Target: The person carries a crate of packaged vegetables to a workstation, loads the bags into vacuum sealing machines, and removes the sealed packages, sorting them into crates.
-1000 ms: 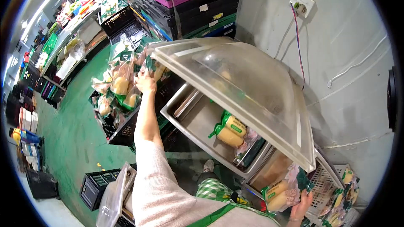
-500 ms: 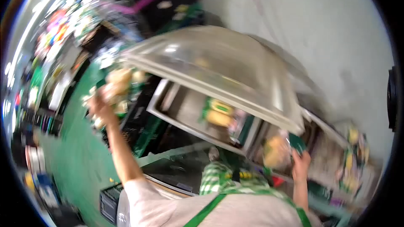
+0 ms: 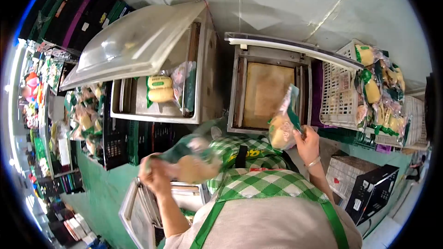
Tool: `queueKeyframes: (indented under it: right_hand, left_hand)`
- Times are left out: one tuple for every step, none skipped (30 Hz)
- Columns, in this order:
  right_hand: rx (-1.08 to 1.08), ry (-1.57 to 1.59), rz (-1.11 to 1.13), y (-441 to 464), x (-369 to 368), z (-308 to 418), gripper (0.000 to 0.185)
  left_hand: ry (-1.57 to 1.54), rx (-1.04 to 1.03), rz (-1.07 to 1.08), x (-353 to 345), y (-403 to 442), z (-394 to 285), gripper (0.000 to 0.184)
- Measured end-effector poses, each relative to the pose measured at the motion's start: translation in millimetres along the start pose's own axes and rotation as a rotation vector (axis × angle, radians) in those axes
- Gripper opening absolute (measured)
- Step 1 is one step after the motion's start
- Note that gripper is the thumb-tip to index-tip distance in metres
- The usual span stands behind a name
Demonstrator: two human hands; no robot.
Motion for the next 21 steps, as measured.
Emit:
queueKeyframes:
  right_hand:
    - [-0.017,0.057,-0.054,-6.9,5.2,-25.4,0.023]
    - [-0.045,0.046,-0.025,-11.5,11.3,-39.2,0.023]
    - [-0.081,0.028,-0.008,-17.8,17.9,-50.7,0.023]
    - [-0.121,0.008,0.005,-22.4,26.7,-64.6,0.022]
    - [-0.197,-0.046,0.064,-26.2,33.0,-81.3,0.023]
    - [-0.213,-0.017,0.042,-28.5,44.0,-92.0,0.024]
    - [-0.228,0.014,0.023,-29.6,52.8,-100.6,0.024]
    - [-0.237,0.045,0.002,-30.3,60.5,-108.6,0.025]
    - [-0.233,0.090,-0.014,-30.5,66.9,-116.8,0.025]
    - [-0.246,0.082,-0.039,-31.4,73.0,-126.8,0.025]
    - [-0.245,0.082,-0.052,-30.4,74.9,-136.0,0.026]
    - [-0.240,0.092,-0.056,-28.5,71.0,-142.4,0.026]
    - [-0.266,0.206,-0.068,-27.1,64.0,-152.7,0.026]
    - [-0.261,0.250,-0.054,-25.7,58.1,-157.5,0.024]
    - [-0.259,0.284,-0.048,-24.8,52.0,-163.8,0.022]
    - [-0.262,0.315,-0.049,-24.9,45.1,-166.9,0.021]
    - [-0.293,0.384,-0.067,-25.8,37.4,-166.7,0.020]
    - [-0.324,0.450,-0.086,-25.5,30.4,-165.5,0.020]
    - [-0.353,0.512,-0.105,-22.3,23.9,-163.5,0.019]
    - [-0.403,0.570,-0.102,-18.7,15.7,-161.3,0.018]
    - [-0.458,0.624,-0.099,-17.4,7.9,-158.6,0.017]
  left_hand:
    - [-0.228,0.127,0.081,-27.9,-25.6,12.3,0.013]
    - [-0.217,0.139,0.065,-54.6,-45.3,6.5,0.013]
    - [-0.179,0.218,0.315,-88.7,-58.0,-5.1,0.015]
    - [-0.180,0.273,0.400,-112.3,-77.5,-3.5,0.017]
    - [-0.163,0.336,0.439,-129.7,-95.2,4.2,0.023]
    - [-0.139,0.401,0.474,-142.4,-111.6,12.9,0.030]
    - [-0.143,0.429,0.508,-153.2,-122.6,15.9,0.034]
    - [-0.174,0.420,0.496,-162.4,-129.5,13.7,0.033]
    - [-0.211,0.449,0.487,-170.7,-136.3,11.5,0.028]
    - [-0.248,0.475,0.466,-177.1,-141.9,8.6,0.023]
    - [-0.242,0.498,0.484,-185.6,-147.7,2.0,0.021]
    - [-0.226,0.519,0.492,-189.9,-150.0,-3.9,0.019]
    - [-0.105,0.487,0.579,-194.9,-152.1,-7.3,0.015]
    - [-0.089,0.424,0.604,-200.3,-156.0,-6.6,0.013]
    - [-0.063,0.453,0.647,-207.2,-161.6,-8.7,0.020]
    - [-0.056,0.501,0.748,-211.3,-166.9,-6.9,0.019]
    - [-0.058,0.529,0.758,-215.8,-171.0,-5.0,0.020]
    - [-0.076,0.564,0.804,-217.6,-175.4,-0.4,0.016]
    - [-0.067,0.590,0.844,-220.3,-175.5,0.8,0.014]
    - [-0.060,0.619,0.886,-222.4,-174.9,2.5,0.015]
    - [-0.080,0.615,0.909,-222.2,-174.9,9.8,0.015]
Point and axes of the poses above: each hand's wrist, its own y-axis towards the middle knuckle, its own x-axis out of the back of the hand, z = x × y, the point moved 8 cm from there along y, towards the middle knuckle, and after that the axes turned 1 degree about -x, right-handed, at the moved point
